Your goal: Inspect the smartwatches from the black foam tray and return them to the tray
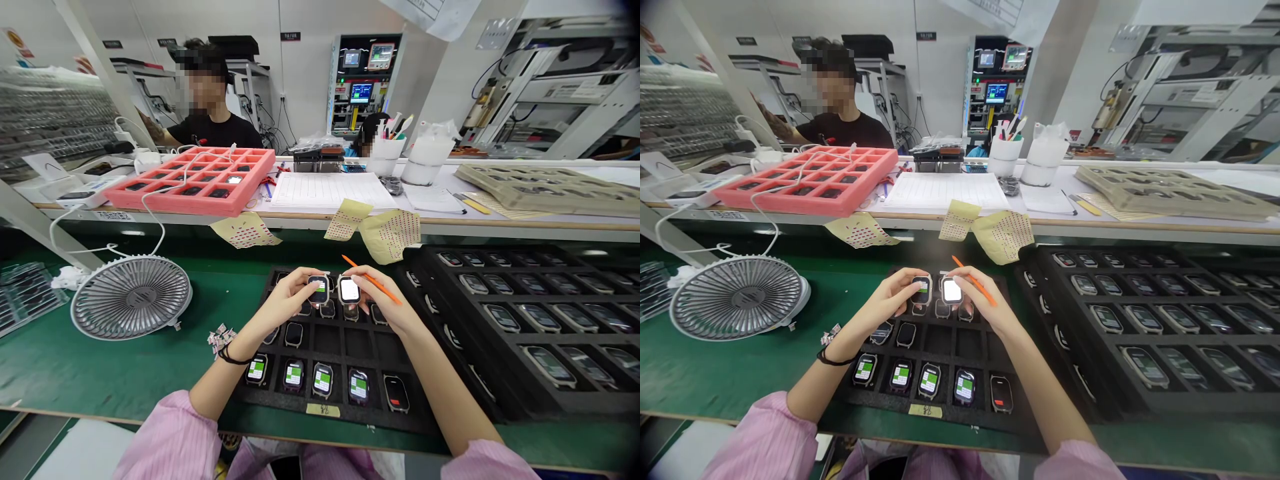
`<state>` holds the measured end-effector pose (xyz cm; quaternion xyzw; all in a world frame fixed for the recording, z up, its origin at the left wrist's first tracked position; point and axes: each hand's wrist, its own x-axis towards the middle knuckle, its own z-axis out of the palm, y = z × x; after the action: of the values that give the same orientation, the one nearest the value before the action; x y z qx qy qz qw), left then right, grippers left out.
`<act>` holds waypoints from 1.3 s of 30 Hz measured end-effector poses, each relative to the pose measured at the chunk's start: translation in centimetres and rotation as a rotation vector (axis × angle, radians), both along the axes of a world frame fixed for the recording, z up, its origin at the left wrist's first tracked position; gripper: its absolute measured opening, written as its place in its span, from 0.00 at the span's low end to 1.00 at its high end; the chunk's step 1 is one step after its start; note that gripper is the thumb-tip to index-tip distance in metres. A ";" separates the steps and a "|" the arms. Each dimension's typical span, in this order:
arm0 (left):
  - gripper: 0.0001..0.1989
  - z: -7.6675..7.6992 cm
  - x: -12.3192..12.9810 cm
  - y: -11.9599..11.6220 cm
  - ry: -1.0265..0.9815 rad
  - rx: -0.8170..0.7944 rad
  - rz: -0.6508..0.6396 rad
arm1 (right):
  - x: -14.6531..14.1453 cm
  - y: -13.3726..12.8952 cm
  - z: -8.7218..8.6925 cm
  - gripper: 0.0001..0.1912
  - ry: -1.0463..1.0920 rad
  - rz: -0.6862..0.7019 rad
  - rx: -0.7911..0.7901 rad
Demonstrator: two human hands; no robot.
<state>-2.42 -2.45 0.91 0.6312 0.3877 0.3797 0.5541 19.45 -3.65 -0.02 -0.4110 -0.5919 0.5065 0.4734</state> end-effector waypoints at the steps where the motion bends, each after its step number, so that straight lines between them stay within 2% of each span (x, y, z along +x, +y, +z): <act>1: 0.21 0.0 0.0 0.0 0.010 -0.009 0.009 | 0.0 0.0 -0.1 0.15 0.003 -0.007 0.000; 10: 0.19 0.0 -0.1 0.1 0.026 -0.006 -0.001 | 0.1 0.0 0.0 0.13 -0.038 0.041 0.026; 18: 0.25 -0.6 -0.1 0.3 0.013 0.026 -0.027 | 0.3 0.2 -0.2 0.20 -0.039 0.120 -0.010; 24: 0.22 -0.4 -0.1 0.3 0.015 -0.004 0.005 | 0.3 0.2 -0.1 0.19 -0.033 0.086 -0.023; 27: 0.19 0.0 0.0 0.1 0.007 -0.027 0.023 | 0.2 0.1 -0.1 0.15 -0.022 0.036 -0.012; 35: 0.16 0.5 0.2 0.0 0.000 -0.067 0.044 | -0.1 -0.3 0.5 0.13 -0.026 -0.096 -0.064; 39: 0.15 0.2 0.1 0.1 0.010 -0.040 0.018 | -0.2 -0.4 0.7 0.13 -0.029 -0.071 -0.060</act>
<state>-2.31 -2.34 1.09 0.6184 0.4037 0.3738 0.5611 19.24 -4.08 0.69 -0.4533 -0.5681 0.5010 0.4699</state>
